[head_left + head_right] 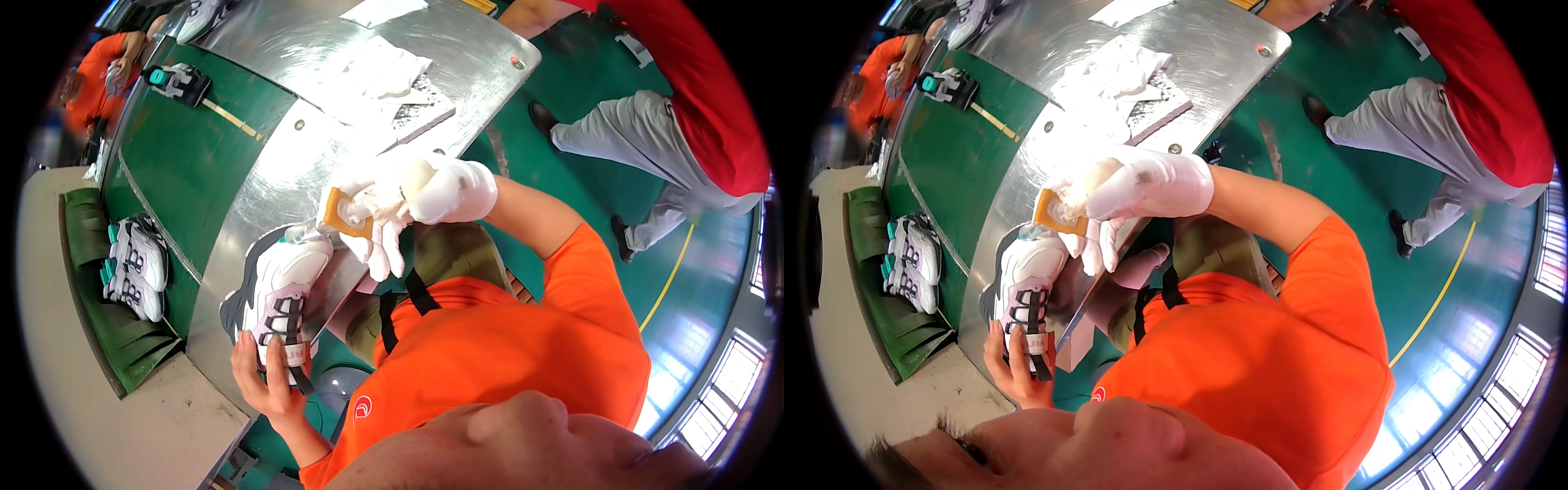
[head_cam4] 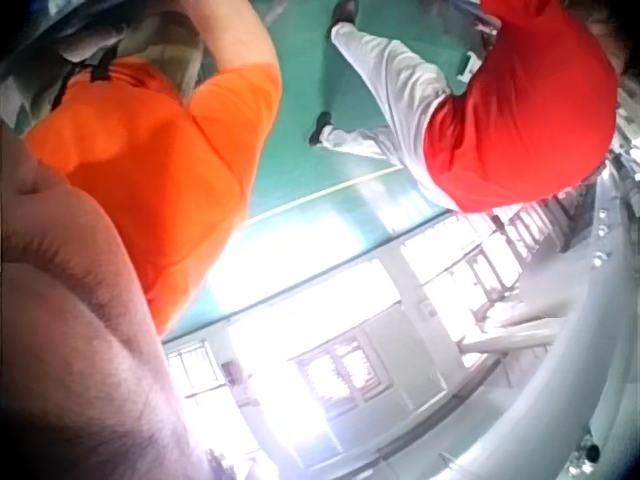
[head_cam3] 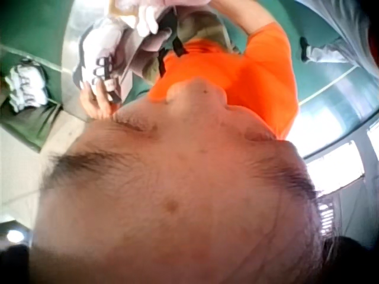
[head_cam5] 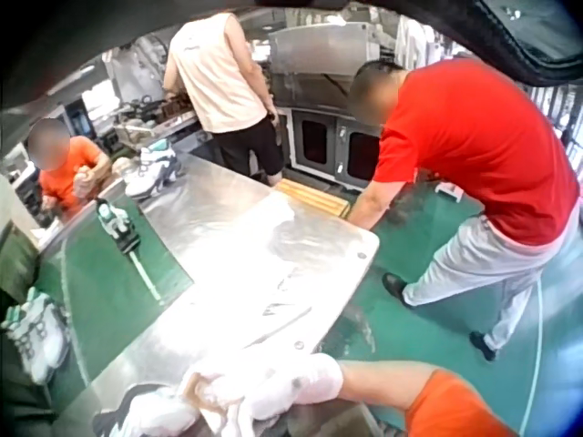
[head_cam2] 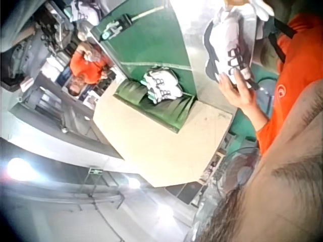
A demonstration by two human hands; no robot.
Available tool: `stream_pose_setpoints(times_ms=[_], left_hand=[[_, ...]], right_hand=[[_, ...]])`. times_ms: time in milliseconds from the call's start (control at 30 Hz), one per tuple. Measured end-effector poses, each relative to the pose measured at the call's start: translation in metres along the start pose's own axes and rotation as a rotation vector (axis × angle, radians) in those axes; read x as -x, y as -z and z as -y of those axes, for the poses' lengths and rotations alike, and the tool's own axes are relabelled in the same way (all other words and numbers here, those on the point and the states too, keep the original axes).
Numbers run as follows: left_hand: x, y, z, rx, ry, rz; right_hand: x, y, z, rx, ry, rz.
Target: The person applies glue to the sole of a white and teal sneaker using a syringe. They repeatedly pick up sneakers from a conveyor belt, apply glue to the bottom, and place them back on the belt.
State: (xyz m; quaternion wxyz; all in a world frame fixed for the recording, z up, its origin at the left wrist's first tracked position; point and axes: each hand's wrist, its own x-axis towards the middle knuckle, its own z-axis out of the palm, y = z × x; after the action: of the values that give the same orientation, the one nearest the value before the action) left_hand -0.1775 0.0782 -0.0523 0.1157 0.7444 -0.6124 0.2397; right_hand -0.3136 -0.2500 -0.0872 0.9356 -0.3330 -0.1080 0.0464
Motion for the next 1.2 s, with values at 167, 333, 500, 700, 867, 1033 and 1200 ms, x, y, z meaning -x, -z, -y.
stream_pose_setpoints(times_ms=[167,333,500,700,867,1033,1200], left_hand=[[-0.002,0.000,-0.011,-0.031,0.045,0.022],[-0.002,0.003,-0.013,-0.047,0.065,0.049],[-0.005,0.002,-0.018,-0.072,0.079,0.041],[-0.006,0.003,-0.025,-0.070,0.125,0.035],[-0.001,0.001,-0.022,-0.049,0.127,0.000],[0.001,0.002,-0.017,-0.012,0.127,0.005],[0.005,-0.003,-0.016,0.003,0.122,-0.008]], right_hand=[[0.004,0.007,-0.007,-0.024,0.093,0.060],[0.006,0.014,-0.016,-0.139,0.102,0.068],[0.010,0.017,-0.017,-0.163,0.075,0.021],[0.012,0.019,-0.023,-0.178,0.094,0.002],[0.016,0.018,-0.029,-0.081,0.216,0.087],[0.016,0.018,-0.033,0.008,0.159,0.057],[0.026,0.021,-0.047,-0.173,0.156,-0.035]])
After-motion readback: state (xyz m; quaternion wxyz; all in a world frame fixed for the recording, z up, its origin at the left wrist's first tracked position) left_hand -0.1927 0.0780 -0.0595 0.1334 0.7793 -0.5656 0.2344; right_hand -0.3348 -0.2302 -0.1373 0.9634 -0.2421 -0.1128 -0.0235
